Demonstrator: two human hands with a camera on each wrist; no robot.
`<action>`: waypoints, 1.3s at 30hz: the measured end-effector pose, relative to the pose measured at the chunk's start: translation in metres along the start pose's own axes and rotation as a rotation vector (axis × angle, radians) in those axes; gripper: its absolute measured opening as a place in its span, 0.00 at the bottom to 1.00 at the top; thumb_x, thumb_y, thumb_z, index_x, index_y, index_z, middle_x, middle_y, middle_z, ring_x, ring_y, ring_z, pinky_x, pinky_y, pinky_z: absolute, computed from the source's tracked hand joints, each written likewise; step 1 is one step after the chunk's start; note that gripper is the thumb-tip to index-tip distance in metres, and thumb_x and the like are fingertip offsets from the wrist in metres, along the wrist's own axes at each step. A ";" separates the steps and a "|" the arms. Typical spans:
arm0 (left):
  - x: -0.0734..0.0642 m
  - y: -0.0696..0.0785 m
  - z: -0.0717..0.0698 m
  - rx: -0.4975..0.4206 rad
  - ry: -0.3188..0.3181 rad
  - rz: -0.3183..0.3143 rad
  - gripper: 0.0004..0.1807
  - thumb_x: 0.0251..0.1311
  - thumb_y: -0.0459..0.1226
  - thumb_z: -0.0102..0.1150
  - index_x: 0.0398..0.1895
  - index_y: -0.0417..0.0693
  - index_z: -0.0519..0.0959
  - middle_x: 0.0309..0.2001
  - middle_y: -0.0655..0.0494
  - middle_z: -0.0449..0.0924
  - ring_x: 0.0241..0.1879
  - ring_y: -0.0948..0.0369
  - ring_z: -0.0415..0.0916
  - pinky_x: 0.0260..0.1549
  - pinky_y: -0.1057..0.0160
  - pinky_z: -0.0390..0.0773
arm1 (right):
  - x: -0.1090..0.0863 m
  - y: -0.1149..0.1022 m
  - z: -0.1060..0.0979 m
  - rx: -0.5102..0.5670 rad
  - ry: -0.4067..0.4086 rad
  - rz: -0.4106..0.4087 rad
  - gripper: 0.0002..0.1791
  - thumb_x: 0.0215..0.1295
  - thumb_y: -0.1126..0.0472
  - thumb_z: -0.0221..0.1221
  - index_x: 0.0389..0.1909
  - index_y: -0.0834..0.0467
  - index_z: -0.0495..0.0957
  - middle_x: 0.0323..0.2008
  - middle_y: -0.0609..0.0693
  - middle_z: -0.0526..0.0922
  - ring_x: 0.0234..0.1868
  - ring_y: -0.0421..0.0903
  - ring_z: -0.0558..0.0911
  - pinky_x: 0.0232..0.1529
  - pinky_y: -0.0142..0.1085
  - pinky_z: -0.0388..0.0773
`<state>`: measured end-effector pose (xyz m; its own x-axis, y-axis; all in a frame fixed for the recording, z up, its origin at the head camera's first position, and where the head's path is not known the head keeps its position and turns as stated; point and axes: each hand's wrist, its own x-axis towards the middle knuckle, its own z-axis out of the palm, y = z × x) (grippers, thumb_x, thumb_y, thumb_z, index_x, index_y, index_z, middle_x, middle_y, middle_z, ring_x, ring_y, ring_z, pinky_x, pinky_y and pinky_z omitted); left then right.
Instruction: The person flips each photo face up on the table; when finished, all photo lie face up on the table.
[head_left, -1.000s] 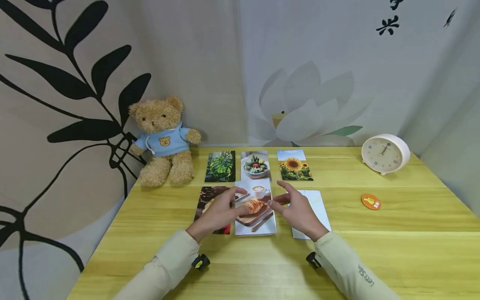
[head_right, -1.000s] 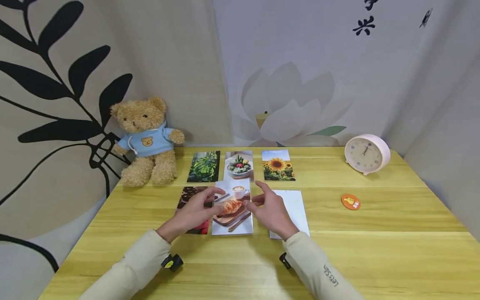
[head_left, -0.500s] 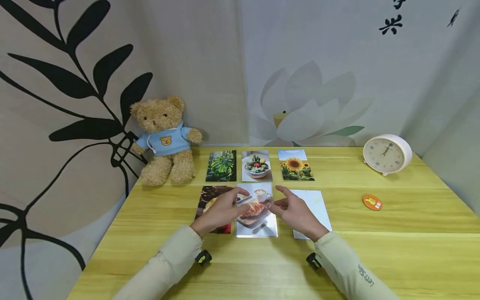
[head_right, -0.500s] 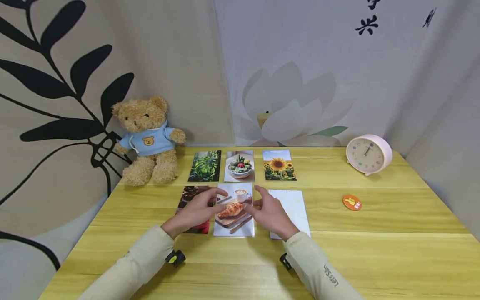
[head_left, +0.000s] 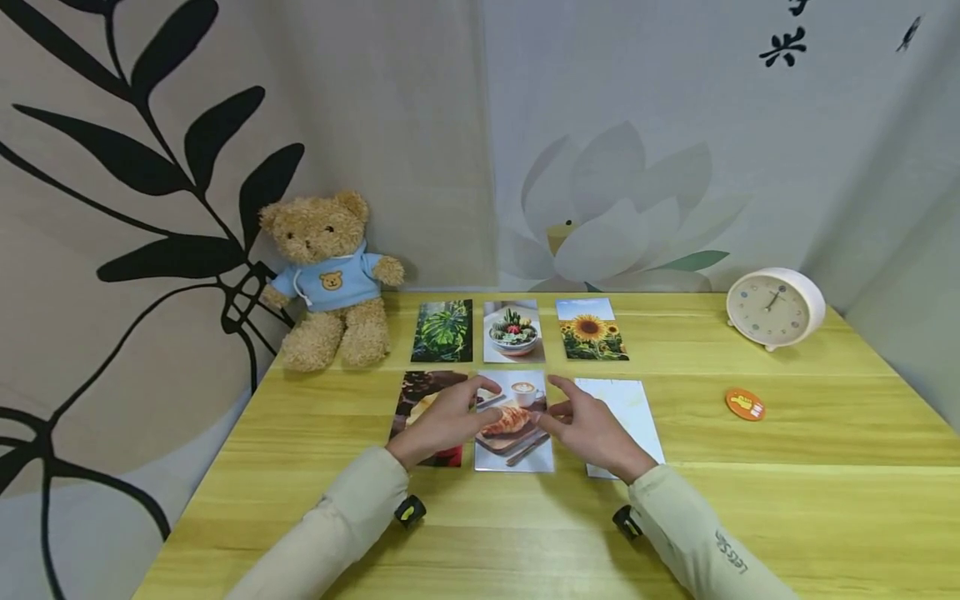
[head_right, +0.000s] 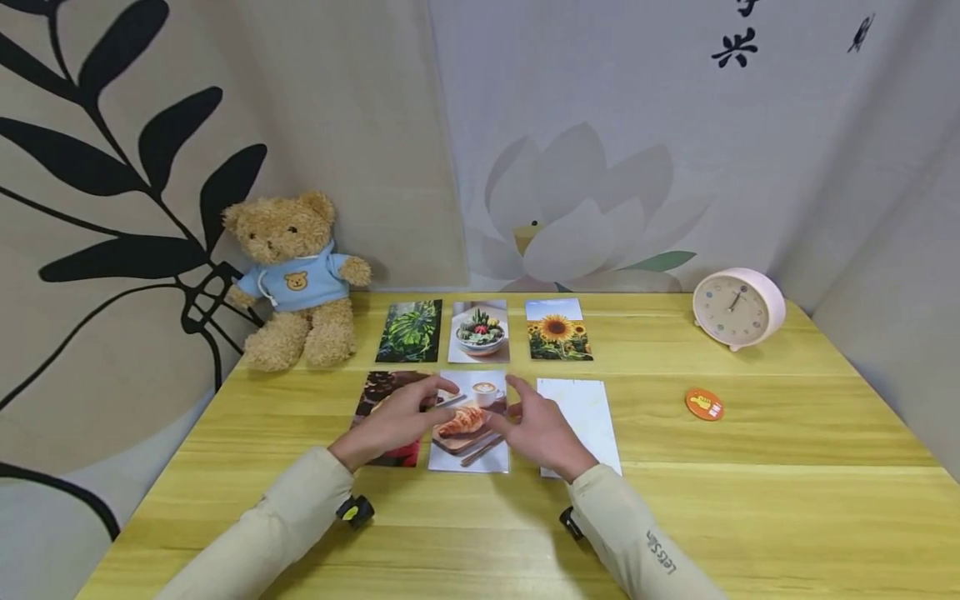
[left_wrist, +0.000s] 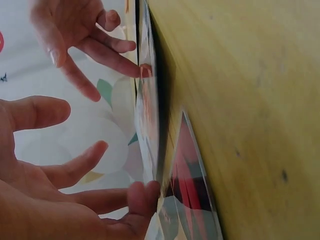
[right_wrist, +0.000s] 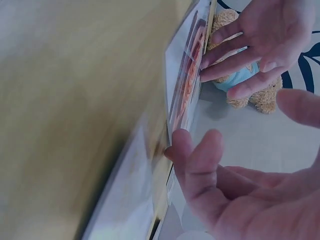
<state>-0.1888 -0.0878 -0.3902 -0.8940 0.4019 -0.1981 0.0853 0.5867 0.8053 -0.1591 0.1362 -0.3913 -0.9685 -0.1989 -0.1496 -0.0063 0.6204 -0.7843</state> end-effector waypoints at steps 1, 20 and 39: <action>0.001 0.000 0.000 0.003 -0.002 0.001 0.22 0.72 0.43 0.53 0.66 0.49 0.73 0.24 0.56 0.69 0.21 0.61 0.60 0.26 0.62 0.66 | 0.000 0.000 0.000 -0.009 -0.003 0.000 0.39 0.73 0.52 0.58 0.78 0.59 0.55 0.58 0.66 0.81 0.59 0.60 0.82 0.58 0.53 0.80; 0.003 0.003 0.003 0.063 0.005 0.059 0.25 0.72 0.43 0.53 0.69 0.48 0.71 0.47 0.46 0.83 0.40 0.55 0.79 0.46 0.53 0.78 | -0.009 0.000 -0.007 -0.083 -0.027 -0.042 0.40 0.73 0.49 0.57 0.79 0.56 0.52 0.65 0.68 0.76 0.59 0.59 0.83 0.57 0.52 0.81; 0.015 0.046 0.051 -0.547 -0.363 0.017 0.29 0.73 0.41 0.52 0.73 0.40 0.63 0.74 0.40 0.61 0.72 0.44 0.66 0.72 0.49 0.68 | -0.048 0.048 -0.062 -0.348 0.102 -0.110 0.38 0.72 0.48 0.59 0.73 0.65 0.62 0.64 0.70 0.75 0.61 0.65 0.80 0.54 0.58 0.80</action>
<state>-0.1756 -0.0191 -0.3850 -0.6810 0.6761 -0.2813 -0.2233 0.1741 0.9591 -0.1279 0.2226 -0.3848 -0.9770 -0.2132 -0.0016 -0.1789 0.8238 -0.5379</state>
